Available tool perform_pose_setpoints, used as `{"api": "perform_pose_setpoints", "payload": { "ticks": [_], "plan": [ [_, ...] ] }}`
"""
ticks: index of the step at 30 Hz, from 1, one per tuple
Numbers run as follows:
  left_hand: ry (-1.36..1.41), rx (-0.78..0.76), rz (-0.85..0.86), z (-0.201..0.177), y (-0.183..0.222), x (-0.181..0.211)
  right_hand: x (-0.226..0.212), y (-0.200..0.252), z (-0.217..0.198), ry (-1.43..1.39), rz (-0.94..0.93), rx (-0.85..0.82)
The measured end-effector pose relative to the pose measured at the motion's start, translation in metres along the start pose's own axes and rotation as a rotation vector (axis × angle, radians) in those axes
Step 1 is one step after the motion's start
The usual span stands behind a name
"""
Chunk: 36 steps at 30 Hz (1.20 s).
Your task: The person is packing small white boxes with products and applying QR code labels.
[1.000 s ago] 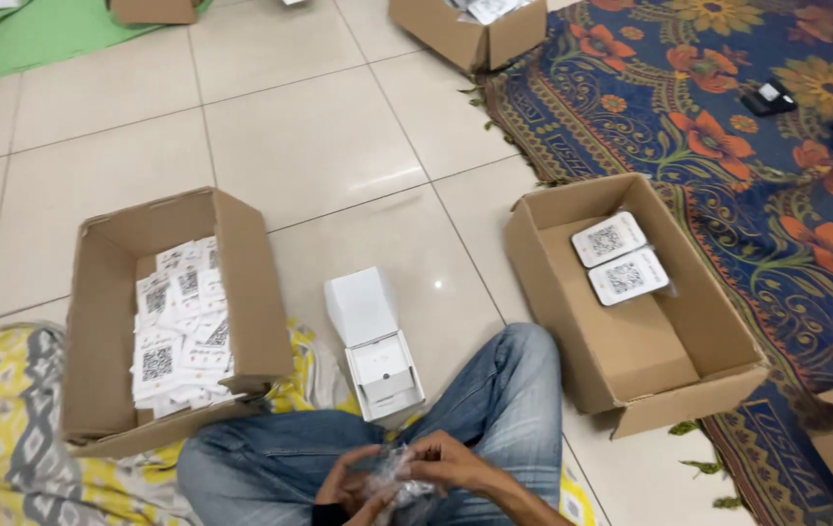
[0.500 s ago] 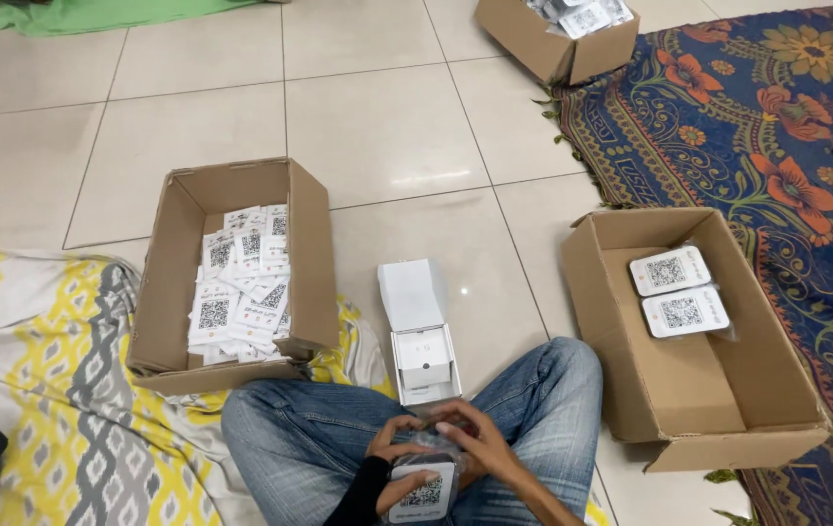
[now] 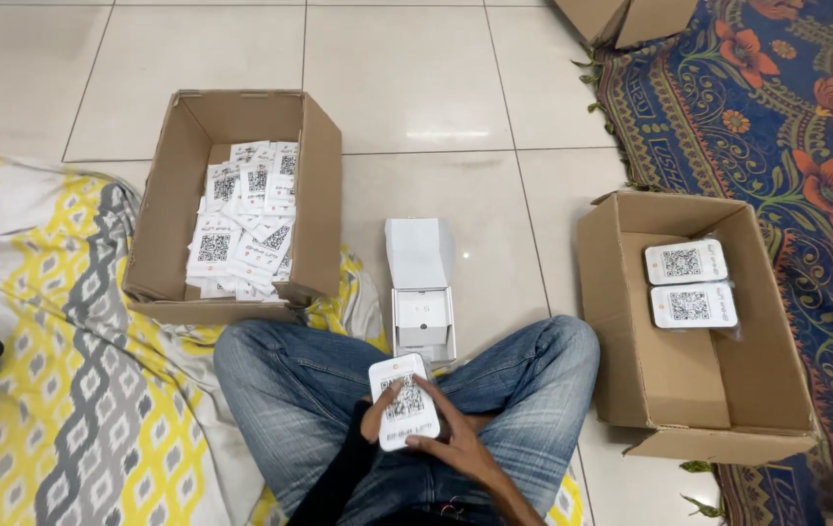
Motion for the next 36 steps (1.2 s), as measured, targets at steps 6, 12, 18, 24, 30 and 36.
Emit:
{"api": "perform_pose_setpoints", "payload": {
  "ticks": [6, 12, 18, 24, 30, 36],
  "plan": [
    [-0.313, -0.219, 0.372, 0.029, -0.024, 0.067, -0.004, -0.062, -0.058, 0.405, -0.156, -0.003],
    [-0.776, -0.324, 0.385, 0.030, -0.059, 0.123, -0.048, -0.122, -0.079, 0.669, 0.123, -0.100],
    [-1.104, -0.127, 0.623, 0.046, -0.062, 0.132, -0.033, -0.126, -0.083, 0.929, -0.241, -0.098],
    [-1.047, -0.035, 0.804, 0.058, -0.050, 0.134, -0.038, -0.132, -0.088, 0.864, -0.294, -0.146],
    [-1.171, 0.009, 0.868, 0.071, -0.049, 0.147, -0.065, -0.137, -0.073, 1.062, -0.248, -0.014],
    [-1.227, -0.026, 1.055, 0.050, -0.084, 0.121, -0.044, -0.138, -0.081, 0.999, -0.313, 0.026]
  ]
}}
Point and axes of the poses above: each hand's wrist, its own y-axis away from the middle knuckle, its own z-axis out of the palm, x = y × z, the point moved 1 cm from there along -y, towards the middle knuckle, and after that the axes turned 5 degrees about x, right-handed, at the moved point
